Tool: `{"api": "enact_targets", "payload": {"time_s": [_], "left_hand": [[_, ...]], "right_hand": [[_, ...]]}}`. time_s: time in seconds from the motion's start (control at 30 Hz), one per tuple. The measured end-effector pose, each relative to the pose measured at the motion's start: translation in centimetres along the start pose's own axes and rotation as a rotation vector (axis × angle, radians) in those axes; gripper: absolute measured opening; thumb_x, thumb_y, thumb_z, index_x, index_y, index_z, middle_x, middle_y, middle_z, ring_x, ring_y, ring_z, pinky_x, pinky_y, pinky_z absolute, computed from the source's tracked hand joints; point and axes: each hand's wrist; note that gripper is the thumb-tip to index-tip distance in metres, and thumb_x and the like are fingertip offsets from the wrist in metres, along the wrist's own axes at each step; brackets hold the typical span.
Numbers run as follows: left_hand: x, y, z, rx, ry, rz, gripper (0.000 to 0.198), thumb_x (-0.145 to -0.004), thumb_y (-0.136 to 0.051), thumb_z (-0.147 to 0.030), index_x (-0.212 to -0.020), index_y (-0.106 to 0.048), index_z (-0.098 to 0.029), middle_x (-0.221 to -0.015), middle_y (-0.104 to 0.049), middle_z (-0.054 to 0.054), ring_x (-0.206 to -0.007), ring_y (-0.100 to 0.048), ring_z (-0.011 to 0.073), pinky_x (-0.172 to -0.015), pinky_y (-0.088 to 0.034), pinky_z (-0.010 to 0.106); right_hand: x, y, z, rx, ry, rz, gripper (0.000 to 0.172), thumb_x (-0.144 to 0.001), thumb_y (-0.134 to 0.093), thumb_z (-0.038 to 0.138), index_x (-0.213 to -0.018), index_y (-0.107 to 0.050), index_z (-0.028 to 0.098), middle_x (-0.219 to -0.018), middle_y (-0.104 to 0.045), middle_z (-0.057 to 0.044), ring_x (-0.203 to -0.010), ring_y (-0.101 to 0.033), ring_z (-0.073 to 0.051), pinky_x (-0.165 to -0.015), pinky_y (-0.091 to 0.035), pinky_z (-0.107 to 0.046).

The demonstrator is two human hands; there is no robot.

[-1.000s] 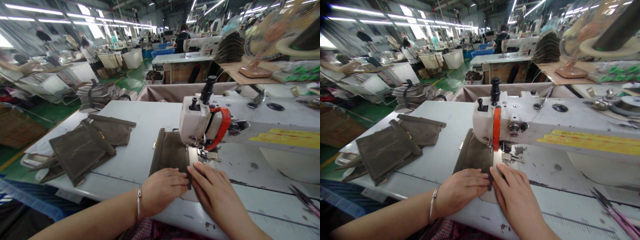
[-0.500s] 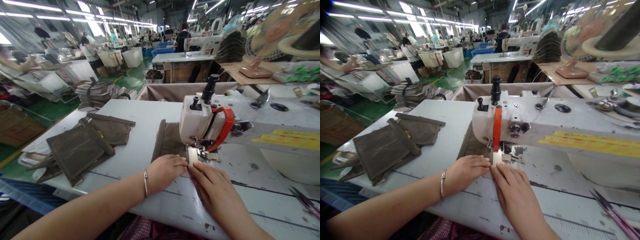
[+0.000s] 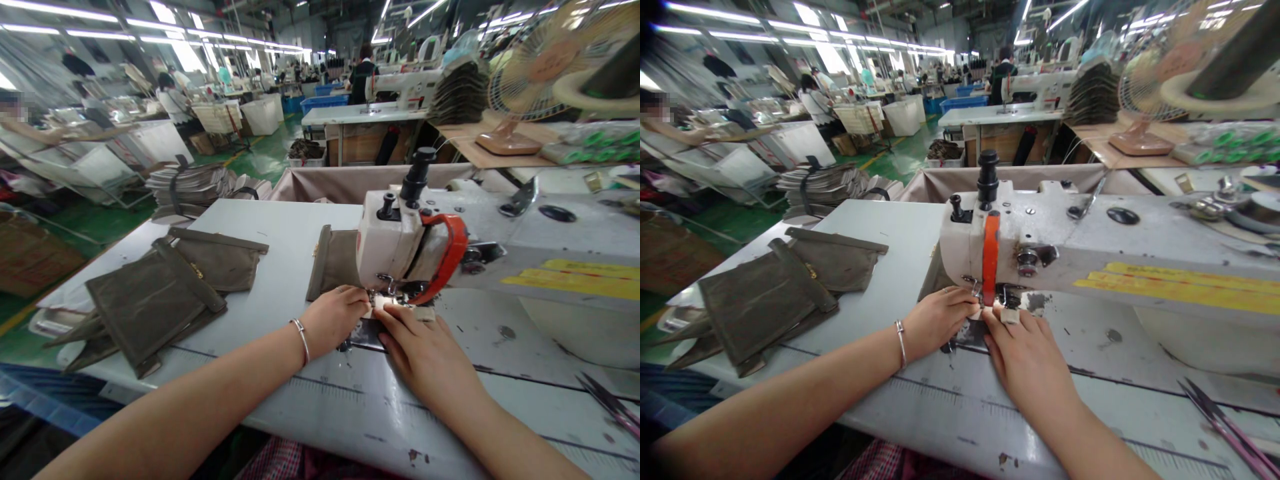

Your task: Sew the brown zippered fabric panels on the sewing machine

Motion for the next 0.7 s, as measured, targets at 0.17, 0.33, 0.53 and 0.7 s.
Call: {"api": "enact_targets", "payload": {"time_s": [0.17, 0.33, 0.53, 0.7], "left_hand": [[-0.39, -0.48, 0.22, -0.025, 0.077, -0.049, 0.019, -0.092, -0.052, -0.011, -0.107, -0.062, -0.013, -0.11, -0.065, 0.005, -0.107, -0.058, 0.0176, -0.102, -0.046, 0.031], [-0.61, -0.43, 0.17, -0.042, 0.072, -0.077, 0.018, -0.091, -0.051, -0.009, -0.103, -0.064, -0.013, -0.107, -0.068, 0.005, -0.106, -0.059, 0.0171, -0.101, -0.046, 0.03], [-0.6, -0.66, 0.27, -0.061, 0.058, -0.087, 0.02, -0.091, -0.049, -0.008, -0.102, -0.065, -0.013, -0.108, -0.068, 0.005, -0.107, -0.06, 0.0169, -0.1, -0.046, 0.031], [-0.56, -0.78, 0.43, -0.061, 0.079, -0.073, 0.021, -0.091, -0.05, -0.009, -0.105, -0.065, -0.014, -0.113, -0.067, 0.006, -0.108, -0.06, 0.017, -0.101, -0.046, 0.031]], "right_hand": [[-0.52, -0.29, -0.07, -0.009, -0.017, 0.0, 0.042, -0.095, -0.049, 0.028, -0.135, -0.049, 0.018, -0.131, -0.057, -0.009, -0.111, -0.052, -0.029, -0.092, -0.04, -0.047], [-0.83, -0.35, -0.11, -0.023, -0.019, -0.012, 0.042, -0.095, -0.049, 0.028, -0.136, -0.049, 0.018, -0.128, -0.059, -0.01, -0.11, -0.053, -0.028, -0.09, -0.041, -0.046], [-0.8, -0.44, 0.05, -0.019, -0.022, -0.015, 0.042, -0.096, -0.048, 0.028, -0.137, -0.047, 0.019, -0.131, -0.057, -0.011, -0.108, -0.055, -0.028, -0.086, -0.041, -0.046], [-0.7, -0.49, 0.19, -0.023, -0.026, -0.033, 0.042, -0.096, -0.047, 0.027, -0.136, -0.048, 0.018, -0.131, -0.057, -0.011, -0.108, -0.055, -0.028, -0.088, -0.041, -0.046]]}}
Point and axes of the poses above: each hand's wrist, its own x-axis away from the middle knuckle, its own y-axis out of the back of the hand, z = x × y
